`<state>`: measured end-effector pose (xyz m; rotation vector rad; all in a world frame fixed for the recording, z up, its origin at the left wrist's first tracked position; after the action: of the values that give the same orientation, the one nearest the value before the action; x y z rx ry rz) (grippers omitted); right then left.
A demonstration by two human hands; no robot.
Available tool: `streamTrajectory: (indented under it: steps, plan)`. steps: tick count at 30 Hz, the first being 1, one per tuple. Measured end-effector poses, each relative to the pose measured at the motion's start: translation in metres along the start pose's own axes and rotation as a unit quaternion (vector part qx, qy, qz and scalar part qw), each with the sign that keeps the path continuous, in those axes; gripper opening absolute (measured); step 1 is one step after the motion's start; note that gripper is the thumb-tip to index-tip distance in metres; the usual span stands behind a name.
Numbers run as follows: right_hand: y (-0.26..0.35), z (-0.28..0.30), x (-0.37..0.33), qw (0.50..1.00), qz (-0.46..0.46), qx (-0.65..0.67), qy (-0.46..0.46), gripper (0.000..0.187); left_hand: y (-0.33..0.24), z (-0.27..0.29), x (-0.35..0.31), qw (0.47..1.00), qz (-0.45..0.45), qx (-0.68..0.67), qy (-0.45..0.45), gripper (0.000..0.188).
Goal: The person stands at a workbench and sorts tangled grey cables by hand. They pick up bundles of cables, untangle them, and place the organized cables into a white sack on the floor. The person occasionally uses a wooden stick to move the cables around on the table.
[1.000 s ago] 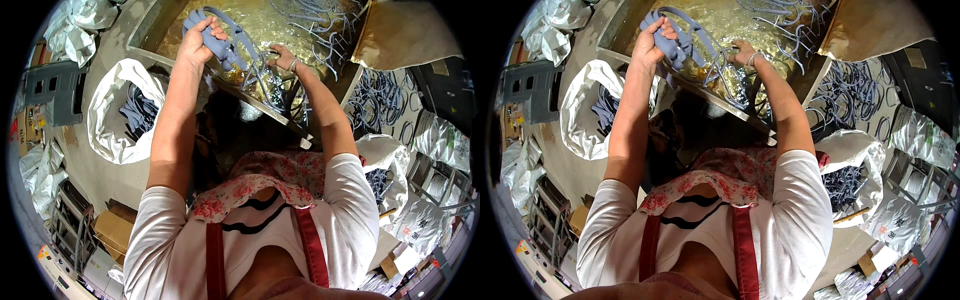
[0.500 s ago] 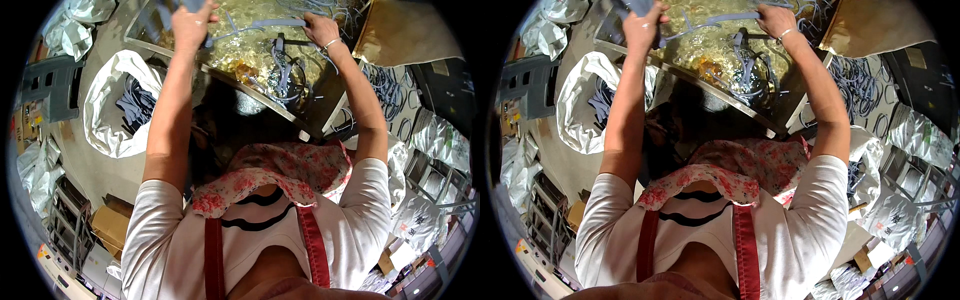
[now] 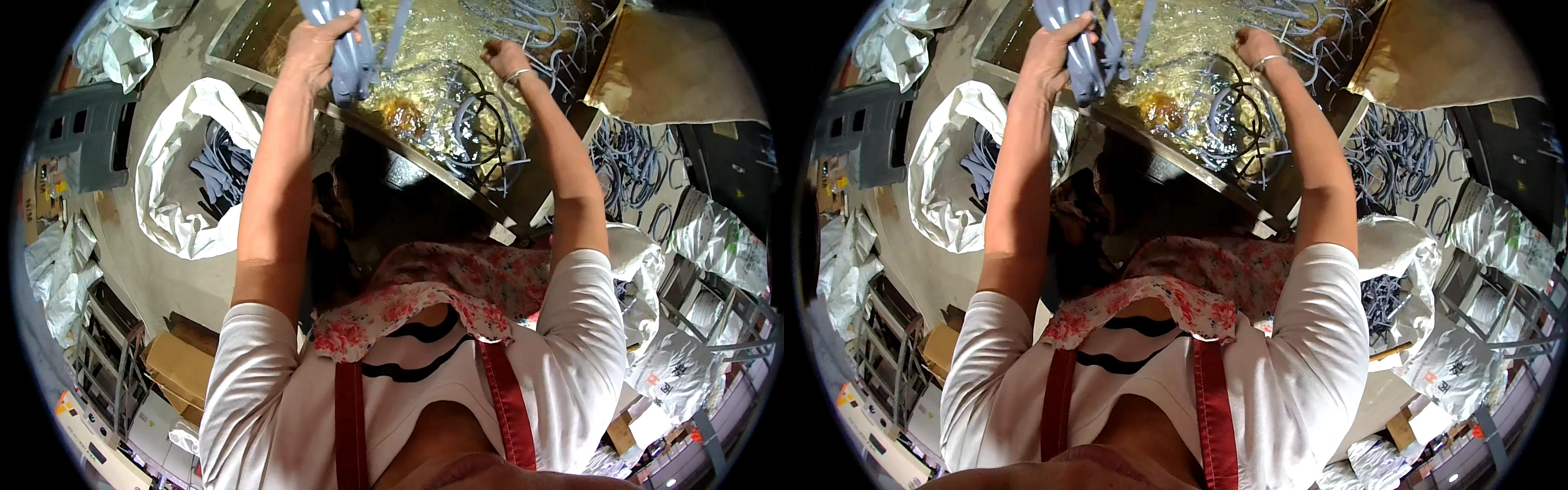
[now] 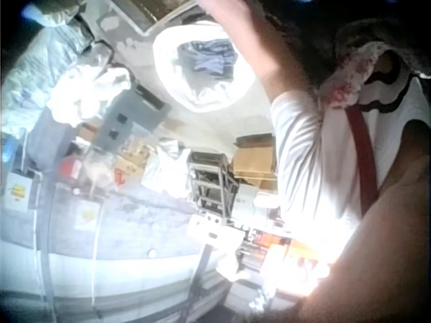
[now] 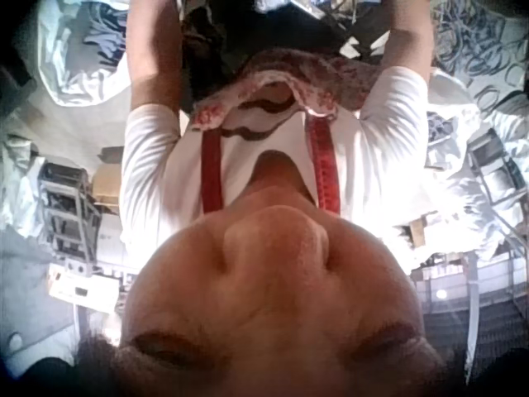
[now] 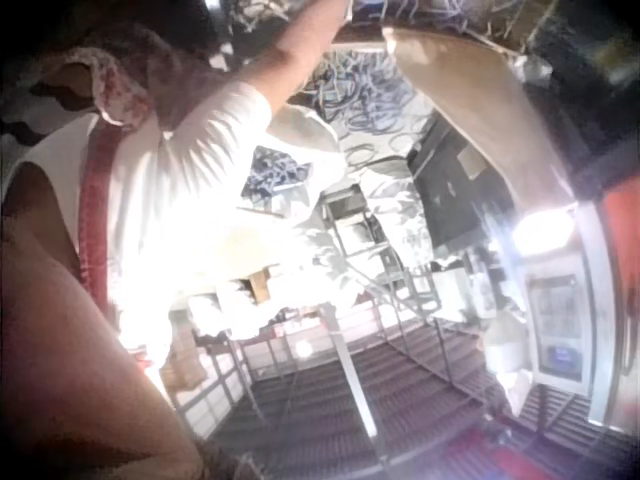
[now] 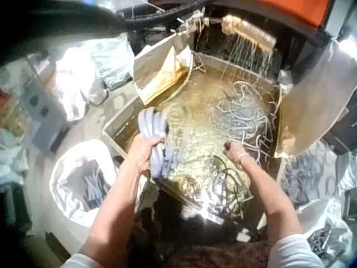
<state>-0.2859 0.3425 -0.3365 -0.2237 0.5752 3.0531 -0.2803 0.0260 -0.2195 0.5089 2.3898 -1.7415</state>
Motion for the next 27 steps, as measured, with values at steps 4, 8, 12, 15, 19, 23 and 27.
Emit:
streamTrajectory:
  steps: [4,8,12,15,19,23,27]
  plan:
    - [-0.028,-0.064,0.006,0.991,-0.073,-0.087,0.065,0.033,-0.018,0.022,0.002,0.996,-0.073,-0.016,-0.057,0.014]
    - [-0.024,-0.114,0.001,0.966,-0.120,-0.092,0.208,0.036,-0.033,0.025,-0.006,0.961,-0.129,0.210,-0.124,0.018]
    - [-0.042,-0.123,0.012,0.979,-0.102,-0.089,0.150,0.036,-0.050,0.008,-0.012,0.853,-0.184,0.463,-0.157,0.033]
    - [0.045,-0.015,-0.013,1.000,0.021,0.008,0.001,0.022,-0.026,0.015,-0.008,0.856,-0.156,0.478,-0.125,0.030]
    - [0.107,0.092,-0.052,0.944,0.246,-0.051,-0.216,0.011,0.000,-0.005,0.004,0.889,-0.138,0.434,-0.048,0.026]
    - [0.113,0.157,-0.098,0.896,0.275,-0.131,-0.324,0.014,0.009,-0.017,0.006,0.952,-0.104,0.286,-0.027,0.014]
    - [0.092,0.154,-0.120,0.888,0.278,-0.342,-0.132,0.021,-0.013,-0.038,-0.017,0.947,-0.122,0.293,-0.054,0.015]
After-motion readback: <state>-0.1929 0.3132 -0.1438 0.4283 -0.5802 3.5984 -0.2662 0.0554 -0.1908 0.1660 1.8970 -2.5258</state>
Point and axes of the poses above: each hand's wrist, its own x-axis towards the middle knuckle, its own z-axis out of the back of the hand, y = z × x, the point moved 9 cm from there along x, towards the middle knuckle
